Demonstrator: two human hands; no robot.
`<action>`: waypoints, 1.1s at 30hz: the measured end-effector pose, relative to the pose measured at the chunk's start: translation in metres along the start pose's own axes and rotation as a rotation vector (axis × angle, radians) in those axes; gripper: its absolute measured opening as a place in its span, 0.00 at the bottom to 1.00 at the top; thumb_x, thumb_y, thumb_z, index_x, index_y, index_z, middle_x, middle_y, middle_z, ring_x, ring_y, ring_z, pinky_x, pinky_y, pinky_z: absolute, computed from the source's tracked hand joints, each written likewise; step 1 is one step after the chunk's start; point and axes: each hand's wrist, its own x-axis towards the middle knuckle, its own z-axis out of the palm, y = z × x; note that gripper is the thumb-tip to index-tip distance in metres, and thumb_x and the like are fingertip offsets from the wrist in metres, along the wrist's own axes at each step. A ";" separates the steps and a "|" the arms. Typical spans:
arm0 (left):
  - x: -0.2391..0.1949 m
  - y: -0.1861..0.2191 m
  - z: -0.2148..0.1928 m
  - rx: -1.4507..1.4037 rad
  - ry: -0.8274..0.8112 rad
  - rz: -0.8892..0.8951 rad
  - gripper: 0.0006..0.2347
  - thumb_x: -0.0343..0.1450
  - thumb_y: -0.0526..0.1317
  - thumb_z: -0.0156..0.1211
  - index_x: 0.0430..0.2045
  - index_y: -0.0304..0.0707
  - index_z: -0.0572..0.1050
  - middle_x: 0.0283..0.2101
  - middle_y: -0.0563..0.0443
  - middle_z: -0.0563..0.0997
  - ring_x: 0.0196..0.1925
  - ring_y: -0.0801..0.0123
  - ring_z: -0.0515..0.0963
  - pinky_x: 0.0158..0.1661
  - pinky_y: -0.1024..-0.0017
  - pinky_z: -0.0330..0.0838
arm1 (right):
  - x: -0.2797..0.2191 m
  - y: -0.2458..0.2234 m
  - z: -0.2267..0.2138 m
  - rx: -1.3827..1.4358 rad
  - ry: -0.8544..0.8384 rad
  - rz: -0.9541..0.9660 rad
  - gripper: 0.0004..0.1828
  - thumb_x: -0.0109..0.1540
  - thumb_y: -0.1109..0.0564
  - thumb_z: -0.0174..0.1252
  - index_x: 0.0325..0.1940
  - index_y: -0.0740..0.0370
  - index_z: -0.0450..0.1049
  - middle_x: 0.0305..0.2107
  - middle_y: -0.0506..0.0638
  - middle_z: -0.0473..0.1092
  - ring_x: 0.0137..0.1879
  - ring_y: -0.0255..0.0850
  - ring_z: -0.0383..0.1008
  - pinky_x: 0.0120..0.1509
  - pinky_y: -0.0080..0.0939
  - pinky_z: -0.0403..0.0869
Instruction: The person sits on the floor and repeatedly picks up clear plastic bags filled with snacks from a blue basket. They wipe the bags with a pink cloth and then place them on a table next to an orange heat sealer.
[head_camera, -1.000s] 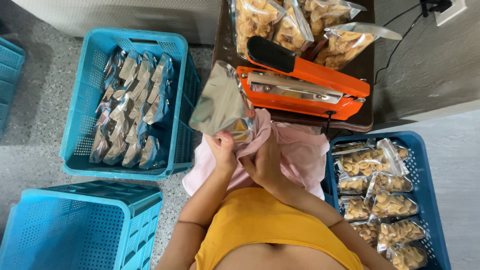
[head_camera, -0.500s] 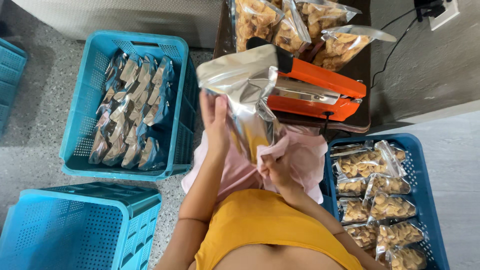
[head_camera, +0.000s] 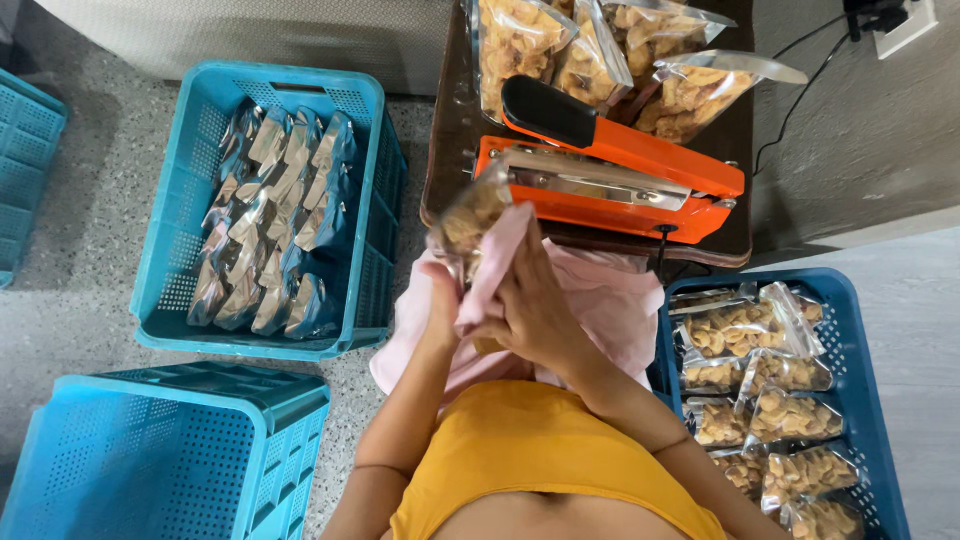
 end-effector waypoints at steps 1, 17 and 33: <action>-0.010 0.000 0.003 0.071 -0.068 -0.006 0.47 0.68 0.76 0.37 0.74 0.38 0.50 0.60 0.40 0.66 0.50 0.61 0.60 0.52 0.61 0.55 | 0.006 -0.001 -0.001 0.082 0.098 0.065 0.49 0.58 0.41 0.66 0.72 0.73 0.55 0.70 0.78 0.48 0.76 0.78 0.44 0.79 0.70 0.50; 0.006 0.045 0.035 -0.080 0.021 0.288 0.38 0.73 0.62 0.61 0.67 0.28 0.60 0.63 0.40 0.71 0.64 0.55 0.73 0.66 0.57 0.67 | 0.001 -0.027 0.015 0.093 0.243 0.215 0.46 0.57 0.48 0.67 0.70 0.74 0.55 0.61 0.72 0.62 0.65 0.68 0.67 0.67 0.61 0.66; 0.022 0.058 0.000 0.430 0.193 0.139 0.26 0.77 0.48 0.60 0.68 0.33 0.65 0.62 0.41 0.76 0.60 0.60 0.76 0.56 0.65 0.73 | -0.073 0.048 0.064 1.105 0.335 0.516 0.54 0.56 0.57 0.76 0.77 0.67 0.51 0.60 0.53 0.65 0.65 0.37 0.68 0.70 0.41 0.70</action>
